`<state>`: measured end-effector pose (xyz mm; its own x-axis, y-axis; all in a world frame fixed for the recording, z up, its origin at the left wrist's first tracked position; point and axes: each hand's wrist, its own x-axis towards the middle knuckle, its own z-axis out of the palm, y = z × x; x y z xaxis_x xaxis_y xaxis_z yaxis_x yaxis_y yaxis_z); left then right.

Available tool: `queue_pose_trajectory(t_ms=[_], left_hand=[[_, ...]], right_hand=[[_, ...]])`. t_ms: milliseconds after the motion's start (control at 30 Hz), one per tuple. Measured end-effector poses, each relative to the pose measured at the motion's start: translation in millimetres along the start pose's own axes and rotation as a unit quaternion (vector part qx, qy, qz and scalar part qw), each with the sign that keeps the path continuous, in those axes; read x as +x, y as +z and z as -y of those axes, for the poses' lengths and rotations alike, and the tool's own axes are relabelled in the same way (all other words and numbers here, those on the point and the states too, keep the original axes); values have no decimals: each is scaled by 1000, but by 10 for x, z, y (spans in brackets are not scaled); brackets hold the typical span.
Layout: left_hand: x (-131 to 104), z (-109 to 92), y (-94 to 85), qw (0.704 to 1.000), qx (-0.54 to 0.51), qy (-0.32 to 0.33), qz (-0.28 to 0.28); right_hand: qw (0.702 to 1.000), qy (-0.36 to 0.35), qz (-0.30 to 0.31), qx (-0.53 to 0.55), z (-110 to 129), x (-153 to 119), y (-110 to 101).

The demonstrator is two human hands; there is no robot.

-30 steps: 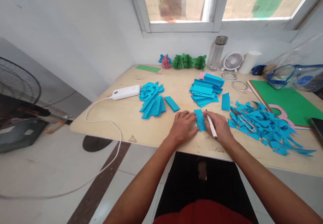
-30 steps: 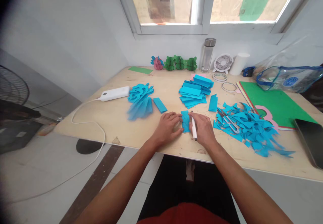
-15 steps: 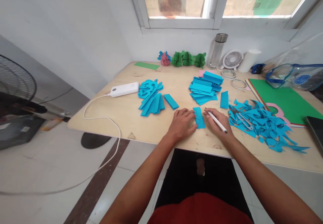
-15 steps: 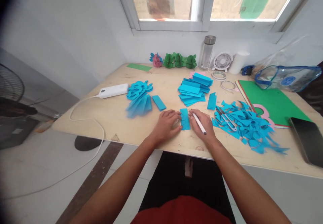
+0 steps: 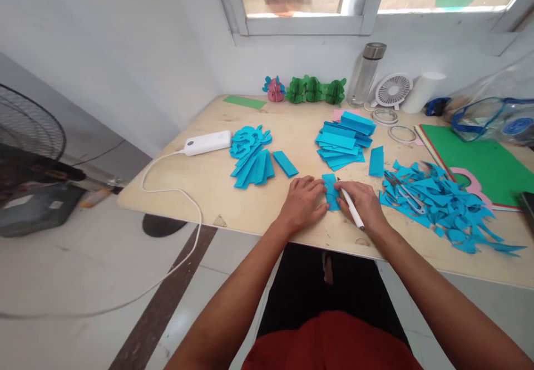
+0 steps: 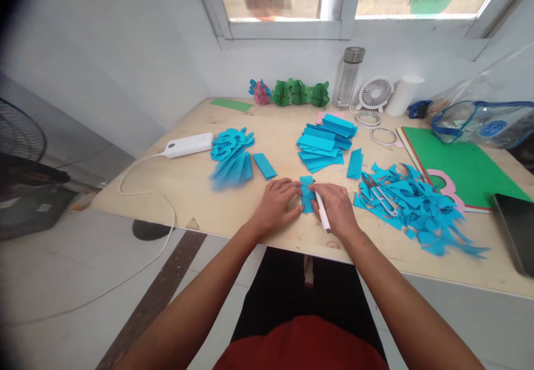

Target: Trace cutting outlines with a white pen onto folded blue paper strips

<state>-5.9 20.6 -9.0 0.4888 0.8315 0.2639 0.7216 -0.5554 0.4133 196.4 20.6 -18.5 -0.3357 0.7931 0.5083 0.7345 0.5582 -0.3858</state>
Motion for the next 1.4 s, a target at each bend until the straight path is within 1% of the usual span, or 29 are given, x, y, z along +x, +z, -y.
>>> queue_pose_trajectory(t_ms=[233, 733, 1133, 1200, 1300, 1367, 1400], left_hand=[[2, 2, -11, 1000, -1, -3, 7], [15, 4, 1, 1000, -24, -10, -10], [17, -26, 2, 1000, 21, -3, 5], [12, -22, 1, 1000, 24, 0, 4], [5, -22, -7, 1000, 24, 7, 3], [1, -26, -17, 1000, 25, 9, 3], [-1, -29, -23, 1000, 25, 9, 4]], right_hand=[[999, -9, 13, -28, 49, 3, -27], [999, -12, 22, -37, 59, -3, -23], [999, -9, 18, -37, 54, -15, 4], [1000, 5, 6, -18, 57, -11, 2], [997, 64, -12, 39, 80, 22, -42], [991, 104, -10, 85, 104, 69, -90], [989, 112, -4, 100, 117, 99, -110]])
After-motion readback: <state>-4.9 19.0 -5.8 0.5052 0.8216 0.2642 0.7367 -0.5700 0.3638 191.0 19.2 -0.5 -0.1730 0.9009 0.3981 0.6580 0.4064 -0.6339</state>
